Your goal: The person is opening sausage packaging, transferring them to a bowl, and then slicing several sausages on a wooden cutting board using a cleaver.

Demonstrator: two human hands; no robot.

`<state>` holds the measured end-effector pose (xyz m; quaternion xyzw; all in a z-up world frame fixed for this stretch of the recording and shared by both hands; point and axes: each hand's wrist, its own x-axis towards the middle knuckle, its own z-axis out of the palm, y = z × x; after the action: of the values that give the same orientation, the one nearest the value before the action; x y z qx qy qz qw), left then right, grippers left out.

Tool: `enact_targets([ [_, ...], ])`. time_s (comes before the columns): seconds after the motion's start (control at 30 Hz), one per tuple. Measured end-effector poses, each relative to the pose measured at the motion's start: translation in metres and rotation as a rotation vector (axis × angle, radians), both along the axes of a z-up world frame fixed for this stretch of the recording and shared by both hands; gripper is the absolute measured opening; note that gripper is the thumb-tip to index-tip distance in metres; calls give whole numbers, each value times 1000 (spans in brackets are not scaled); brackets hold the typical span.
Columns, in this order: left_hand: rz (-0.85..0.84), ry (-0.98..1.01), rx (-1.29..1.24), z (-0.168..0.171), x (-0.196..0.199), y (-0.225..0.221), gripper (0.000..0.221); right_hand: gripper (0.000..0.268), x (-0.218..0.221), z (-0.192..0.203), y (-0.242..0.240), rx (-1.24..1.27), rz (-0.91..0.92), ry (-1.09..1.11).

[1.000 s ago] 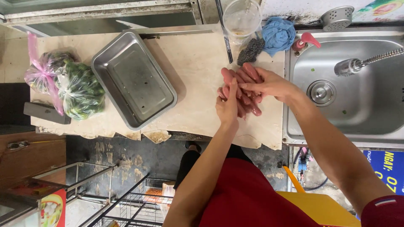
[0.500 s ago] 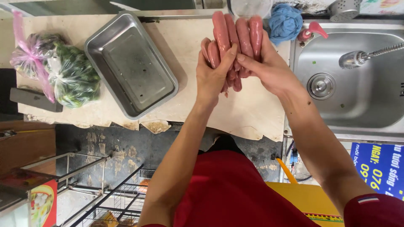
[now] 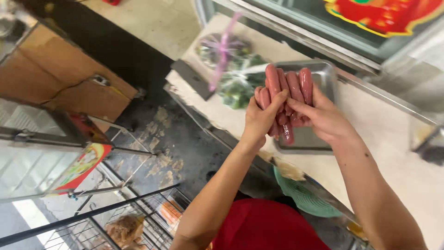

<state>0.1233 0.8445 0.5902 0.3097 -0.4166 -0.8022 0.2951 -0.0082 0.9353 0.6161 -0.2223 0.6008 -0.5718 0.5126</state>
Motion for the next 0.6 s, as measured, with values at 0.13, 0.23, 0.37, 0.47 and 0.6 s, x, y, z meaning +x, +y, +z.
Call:
enact_targets([
  [0.13,192,32,3,-9,100,-113,27,66,79,-11,-146,77,224,73],
  [0.23,364,21,27,1,173,-193,27,66,143,-11,-251,56,407,13],
  [0.37,548,-62,64,-10,238,-293,28,62,205,-24,-376,55,562,1],
  [0.47,641,-64,66,-14,270,-366,29,62,240,-21,-463,39,640,-42],
  [0.6,694,-31,39,-29,293,-467,31,66,260,-44,-577,45,712,-4],
])
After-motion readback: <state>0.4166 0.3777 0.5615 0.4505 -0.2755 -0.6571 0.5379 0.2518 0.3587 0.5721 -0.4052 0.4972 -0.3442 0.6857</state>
